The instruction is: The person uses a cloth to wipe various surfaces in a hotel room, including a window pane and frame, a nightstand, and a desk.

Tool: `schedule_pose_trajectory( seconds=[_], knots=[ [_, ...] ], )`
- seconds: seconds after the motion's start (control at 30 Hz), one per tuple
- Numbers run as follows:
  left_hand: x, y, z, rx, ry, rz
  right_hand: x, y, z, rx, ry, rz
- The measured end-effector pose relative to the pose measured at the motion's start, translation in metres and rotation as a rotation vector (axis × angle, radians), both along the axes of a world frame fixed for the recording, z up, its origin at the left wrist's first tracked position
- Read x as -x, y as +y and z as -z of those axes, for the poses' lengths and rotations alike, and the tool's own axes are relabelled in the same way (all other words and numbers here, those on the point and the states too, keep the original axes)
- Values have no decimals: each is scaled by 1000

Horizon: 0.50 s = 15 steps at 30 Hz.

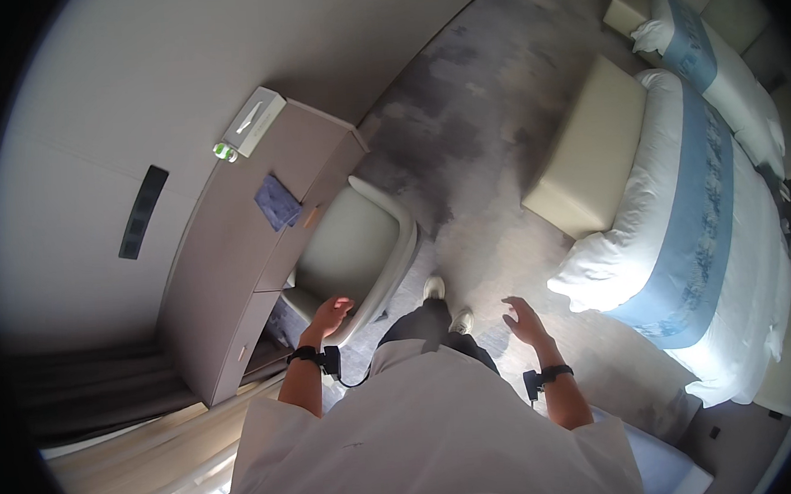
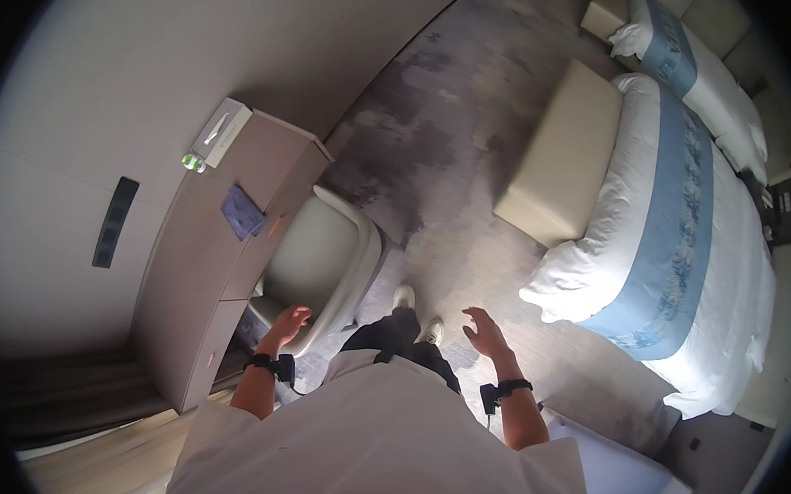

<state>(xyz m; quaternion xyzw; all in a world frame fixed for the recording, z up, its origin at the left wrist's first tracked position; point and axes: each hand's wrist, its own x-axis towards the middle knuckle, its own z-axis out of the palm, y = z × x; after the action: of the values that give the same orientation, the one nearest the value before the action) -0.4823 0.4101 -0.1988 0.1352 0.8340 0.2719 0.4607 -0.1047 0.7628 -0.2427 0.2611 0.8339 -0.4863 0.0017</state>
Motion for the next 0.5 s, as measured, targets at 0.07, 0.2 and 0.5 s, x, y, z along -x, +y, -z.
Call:
schedule_pose_trajectory(
  seconds=[0.07,0.2,0.5],
  knots=[
    [17,-2,20,4,210,-2,-17,13,9,103,-237,42],
    [53,2,44,174,828,-10,-44,64,12,235,-522,-24],
    [176,74,-18,254,908,-255,-55,197,-43,253,-742,328]
  ],
)
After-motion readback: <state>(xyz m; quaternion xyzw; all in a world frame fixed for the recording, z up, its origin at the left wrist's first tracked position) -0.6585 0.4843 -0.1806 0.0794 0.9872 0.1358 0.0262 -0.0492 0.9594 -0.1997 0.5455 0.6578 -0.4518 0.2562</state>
